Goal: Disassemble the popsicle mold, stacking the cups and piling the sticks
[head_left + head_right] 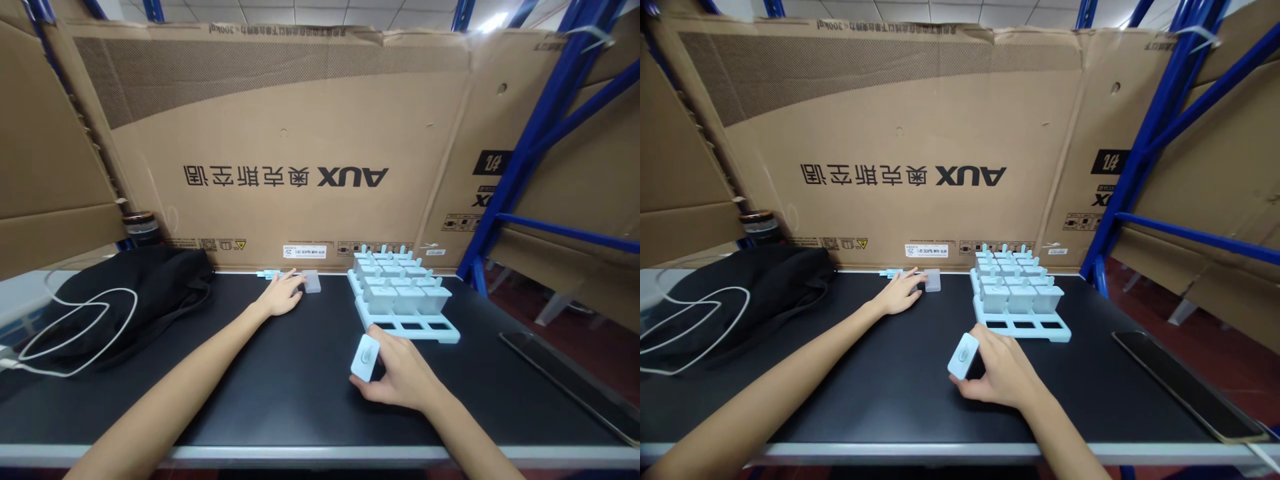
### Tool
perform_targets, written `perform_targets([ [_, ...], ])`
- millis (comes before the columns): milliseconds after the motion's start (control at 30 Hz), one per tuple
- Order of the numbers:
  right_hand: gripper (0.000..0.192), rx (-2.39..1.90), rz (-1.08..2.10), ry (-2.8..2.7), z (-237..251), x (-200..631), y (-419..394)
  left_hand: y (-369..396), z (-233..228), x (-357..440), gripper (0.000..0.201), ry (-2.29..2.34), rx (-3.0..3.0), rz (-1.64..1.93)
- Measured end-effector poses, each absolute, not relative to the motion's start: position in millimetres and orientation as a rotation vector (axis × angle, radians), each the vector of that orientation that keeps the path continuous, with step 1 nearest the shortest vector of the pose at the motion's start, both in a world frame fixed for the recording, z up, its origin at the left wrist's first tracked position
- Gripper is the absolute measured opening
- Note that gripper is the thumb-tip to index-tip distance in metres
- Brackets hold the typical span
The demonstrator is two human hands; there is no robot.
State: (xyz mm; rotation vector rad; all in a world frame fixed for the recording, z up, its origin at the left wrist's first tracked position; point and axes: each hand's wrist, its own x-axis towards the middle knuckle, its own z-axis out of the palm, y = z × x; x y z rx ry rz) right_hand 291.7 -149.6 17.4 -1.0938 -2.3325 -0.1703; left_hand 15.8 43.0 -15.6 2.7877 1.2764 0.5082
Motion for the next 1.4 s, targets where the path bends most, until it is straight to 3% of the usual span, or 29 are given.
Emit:
perform_targets([
  [133,0.026,-1.088,-0.164,-2.327,18.6,291.8,-151.3,37.7,-15.7,14.7,0.038,1.366,2.804,0.663],
  [400,0.027,-1.063,-0.188,-2.302,16.0,295.9,-152.3,25.0,-12.5,10.8,0.010,1.405,2.820,0.743],
  [633,0.026,-1.018,-0.237,-2.281,20.7,296.0,-155.0,17.3,-12.6,8.8,0.010,1.523,2.738,0.732],
  [867,0.026,-0.957,-0.298,-2.261,16.2,299.1,-154.4,16.8,0.6,33.2,0.019,1.402,2.726,1.291],
  [1133,0.028,-0.948,-0.273,-2.233,16.3,301.3,-153.6,33.0,-14.3,75.2,0.017,1.361,2.906,0.875],
  [1400,0.030,-1.025,-0.218,-2.275,17.7,298.2,-153.6,39.1,-19.2,65.4,0.032,1.510,2.696,0.888],
])
